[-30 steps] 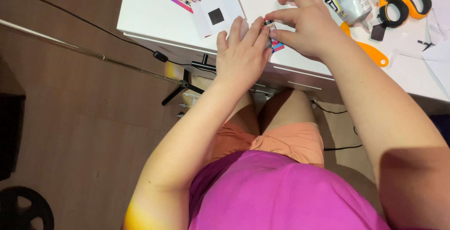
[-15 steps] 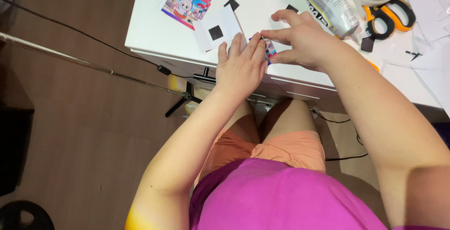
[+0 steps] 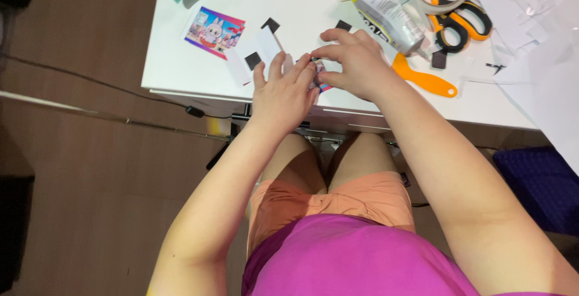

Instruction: The person assembles a miniature item by folding paper pieces and applying adhesive from a tube to bond them together.

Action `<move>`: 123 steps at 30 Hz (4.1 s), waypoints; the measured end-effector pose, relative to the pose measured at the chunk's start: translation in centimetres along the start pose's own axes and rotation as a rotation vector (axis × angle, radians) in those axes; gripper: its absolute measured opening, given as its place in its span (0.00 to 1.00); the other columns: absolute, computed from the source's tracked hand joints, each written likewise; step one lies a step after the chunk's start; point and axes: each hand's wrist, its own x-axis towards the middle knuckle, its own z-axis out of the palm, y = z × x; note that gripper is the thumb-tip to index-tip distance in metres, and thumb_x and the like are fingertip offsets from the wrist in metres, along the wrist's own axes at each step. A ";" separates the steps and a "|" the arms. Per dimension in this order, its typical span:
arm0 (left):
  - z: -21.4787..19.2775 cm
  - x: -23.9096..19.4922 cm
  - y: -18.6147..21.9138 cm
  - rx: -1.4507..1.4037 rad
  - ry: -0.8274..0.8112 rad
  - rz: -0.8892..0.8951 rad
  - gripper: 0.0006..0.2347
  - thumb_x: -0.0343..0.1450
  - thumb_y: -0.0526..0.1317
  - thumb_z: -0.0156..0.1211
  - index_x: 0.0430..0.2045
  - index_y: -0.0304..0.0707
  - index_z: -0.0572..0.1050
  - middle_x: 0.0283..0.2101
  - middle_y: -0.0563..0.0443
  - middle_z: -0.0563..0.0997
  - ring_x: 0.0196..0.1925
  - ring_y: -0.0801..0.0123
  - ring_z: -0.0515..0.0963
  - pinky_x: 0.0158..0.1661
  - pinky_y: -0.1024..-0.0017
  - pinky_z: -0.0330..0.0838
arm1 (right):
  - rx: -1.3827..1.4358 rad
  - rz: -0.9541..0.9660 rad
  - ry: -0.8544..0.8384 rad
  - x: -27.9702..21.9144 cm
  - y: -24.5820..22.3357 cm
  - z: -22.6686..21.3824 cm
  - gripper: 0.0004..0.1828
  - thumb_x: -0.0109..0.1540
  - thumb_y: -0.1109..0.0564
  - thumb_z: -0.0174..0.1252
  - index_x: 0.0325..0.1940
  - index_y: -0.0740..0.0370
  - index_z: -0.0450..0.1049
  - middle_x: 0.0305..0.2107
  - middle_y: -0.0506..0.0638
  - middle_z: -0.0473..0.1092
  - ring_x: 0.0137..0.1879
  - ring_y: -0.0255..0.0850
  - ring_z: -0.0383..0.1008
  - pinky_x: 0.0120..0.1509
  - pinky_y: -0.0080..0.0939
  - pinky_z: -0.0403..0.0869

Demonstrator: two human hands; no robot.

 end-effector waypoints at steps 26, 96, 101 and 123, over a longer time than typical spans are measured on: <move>-0.6 0.0 -0.6 -0.183 -0.210 0.039 0.20 0.74 0.50 0.56 0.61 0.50 0.71 0.67 0.56 0.72 0.71 0.40 0.58 0.59 0.35 0.47 | -0.084 -0.092 0.078 -2.3 2.6 0.8 0.26 0.67 0.32 0.55 0.64 0.41 0.76 0.68 0.50 0.61 0.70 0.57 0.57 0.69 0.60 0.58; 0.7 -3.7 1.5 -0.171 0.017 -0.055 0.21 0.73 0.53 0.58 0.58 0.45 0.75 0.63 0.50 0.76 0.73 0.46 0.61 0.61 0.37 0.47 | -0.376 -0.552 0.411 -3.8 1.7 3.9 0.16 0.63 0.37 0.57 0.45 0.45 0.79 0.50 0.44 0.75 0.62 0.47 0.72 0.64 0.52 0.70; -0.6 -3.7 1.5 -0.237 -0.025 -0.080 0.20 0.71 0.47 0.61 0.58 0.46 0.74 0.63 0.53 0.75 0.72 0.45 0.60 0.59 0.37 0.48 | -0.508 -0.660 0.437 -5.0 1.5 4.3 0.22 0.65 0.38 0.54 0.54 0.53 0.75 0.51 0.52 0.74 0.57 0.50 0.74 0.61 0.53 0.72; 1.7 4.0 -0.5 -2.616 0.061 -0.793 0.07 0.74 0.34 0.63 0.40 0.29 0.75 0.34 0.39 0.84 0.32 0.60 0.88 0.34 0.67 0.86 | 1.226 -0.304 0.207 0.5 -3.9 0.6 0.42 0.49 0.66 0.74 0.66 0.73 0.66 0.54 0.62 0.73 0.57 0.41 0.75 0.64 0.41 0.73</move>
